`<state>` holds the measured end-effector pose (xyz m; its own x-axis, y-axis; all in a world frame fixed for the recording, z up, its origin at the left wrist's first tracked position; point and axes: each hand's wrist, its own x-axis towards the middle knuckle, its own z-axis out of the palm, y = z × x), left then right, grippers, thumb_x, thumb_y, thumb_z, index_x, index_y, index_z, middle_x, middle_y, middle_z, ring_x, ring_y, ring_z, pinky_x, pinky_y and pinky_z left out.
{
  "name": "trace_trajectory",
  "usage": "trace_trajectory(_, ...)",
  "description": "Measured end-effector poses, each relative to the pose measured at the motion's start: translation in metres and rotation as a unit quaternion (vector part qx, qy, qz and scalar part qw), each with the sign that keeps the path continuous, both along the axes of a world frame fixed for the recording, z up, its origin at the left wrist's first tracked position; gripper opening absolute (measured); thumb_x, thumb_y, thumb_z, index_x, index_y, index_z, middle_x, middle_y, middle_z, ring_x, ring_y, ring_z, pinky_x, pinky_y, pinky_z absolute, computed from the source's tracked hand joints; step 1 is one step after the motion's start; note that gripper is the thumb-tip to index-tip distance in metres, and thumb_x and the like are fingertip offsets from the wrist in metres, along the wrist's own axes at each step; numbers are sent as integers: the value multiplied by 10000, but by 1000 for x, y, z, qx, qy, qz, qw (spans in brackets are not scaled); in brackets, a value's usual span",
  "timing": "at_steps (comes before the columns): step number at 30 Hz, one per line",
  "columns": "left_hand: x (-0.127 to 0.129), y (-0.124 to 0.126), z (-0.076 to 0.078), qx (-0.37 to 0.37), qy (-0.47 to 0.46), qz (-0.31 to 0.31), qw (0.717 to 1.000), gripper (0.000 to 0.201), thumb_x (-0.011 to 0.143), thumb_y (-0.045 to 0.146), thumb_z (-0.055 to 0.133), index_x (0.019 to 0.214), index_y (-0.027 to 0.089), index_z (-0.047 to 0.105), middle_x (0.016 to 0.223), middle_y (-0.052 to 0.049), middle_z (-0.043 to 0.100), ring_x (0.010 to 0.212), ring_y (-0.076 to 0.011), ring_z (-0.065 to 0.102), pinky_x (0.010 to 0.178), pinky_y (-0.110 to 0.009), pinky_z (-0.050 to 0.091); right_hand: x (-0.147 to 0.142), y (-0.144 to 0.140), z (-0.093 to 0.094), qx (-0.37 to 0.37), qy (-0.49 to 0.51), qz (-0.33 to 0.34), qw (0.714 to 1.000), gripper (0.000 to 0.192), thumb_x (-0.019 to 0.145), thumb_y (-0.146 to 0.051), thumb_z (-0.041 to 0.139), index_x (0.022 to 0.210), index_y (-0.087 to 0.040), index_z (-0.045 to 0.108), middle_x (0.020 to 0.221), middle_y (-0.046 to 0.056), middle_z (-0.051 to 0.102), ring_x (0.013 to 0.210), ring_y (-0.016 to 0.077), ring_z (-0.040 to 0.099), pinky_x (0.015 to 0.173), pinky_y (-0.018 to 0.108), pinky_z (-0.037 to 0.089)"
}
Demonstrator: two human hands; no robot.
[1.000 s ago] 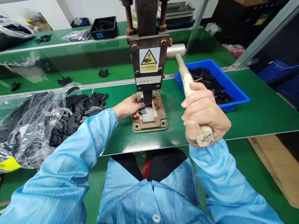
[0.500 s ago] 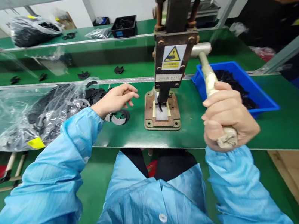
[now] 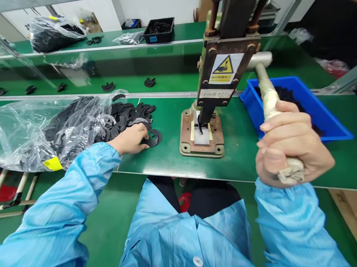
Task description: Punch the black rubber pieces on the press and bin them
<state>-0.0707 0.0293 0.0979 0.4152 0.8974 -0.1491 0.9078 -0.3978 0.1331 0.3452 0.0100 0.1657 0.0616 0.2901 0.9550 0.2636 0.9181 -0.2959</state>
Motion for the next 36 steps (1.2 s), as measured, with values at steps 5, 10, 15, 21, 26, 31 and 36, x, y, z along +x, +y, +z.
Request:
trace_trajectory(5,19,-7,7,0,-85,-18,996,135,883,287,659,982,200,681,1029,-92,688,979,-259,647,892,-353,512,2,3,1,25,-26,40,999,319,873,-386,731,631,-249,574,622,-52,649,763,176,702,1072,590,582)
trace_trajectory(10,48,-11,16,-4,-190,11,982,136,930,301,632,1017,213,689,950,-46,702,850,-205,634,787,-296,469,0,2,1,30,-16,30,999,270,872,-346,696,659,-244,566,614,-46,624,758,184,679,1062,617,568)
trace_trajectory(15,84,-2,-1,-33,-323,106,940,180,916,371,716,992,208,713,783,10,659,694,-150,579,662,-255,423,2,3,1,43,-30,36,998,262,868,-330,703,667,-241,560,604,-32,616,747,198,677,1050,620,570)
trace_trajectory(21,109,10,-24,-92,-467,187,860,339,968,491,719,853,204,580,653,30,612,569,-106,534,533,-208,368,2,2,0,33,-34,27,999,289,871,-367,713,667,-242,552,602,-44,608,757,195,678,1060,641,567)
trace_trajectory(26,122,35,-4,-143,-512,187,826,306,1008,443,718,894,204,565,587,7,644,481,-110,579,480,-201,416,-4,1,1,43,-2,26,999,332,866,-358,706,634,-235,501,579,-49,575,734,188,658,1039,648,568)
trace_trajectory(31,145,54,0,-163,-530,159,817,280,981,367,768,860,184,594,613,-10,661,502,-119,608,485,-217,456,-5,1,2,39,-10,22,999,328,863,-351,699,631,-235,499,575,-45,562,724,192,644,1043,671,565)
trace_trajectory(36,151,65,-11,-169,-551,143,805,285,928,351,823,826,165,632,662,-1,659,513,-95,577,490,-212,446,-7,2,2,41,-1,22,999,324,857,-342,678,620,-231,486,562,-51,544,705,185,628,1030,669,562)
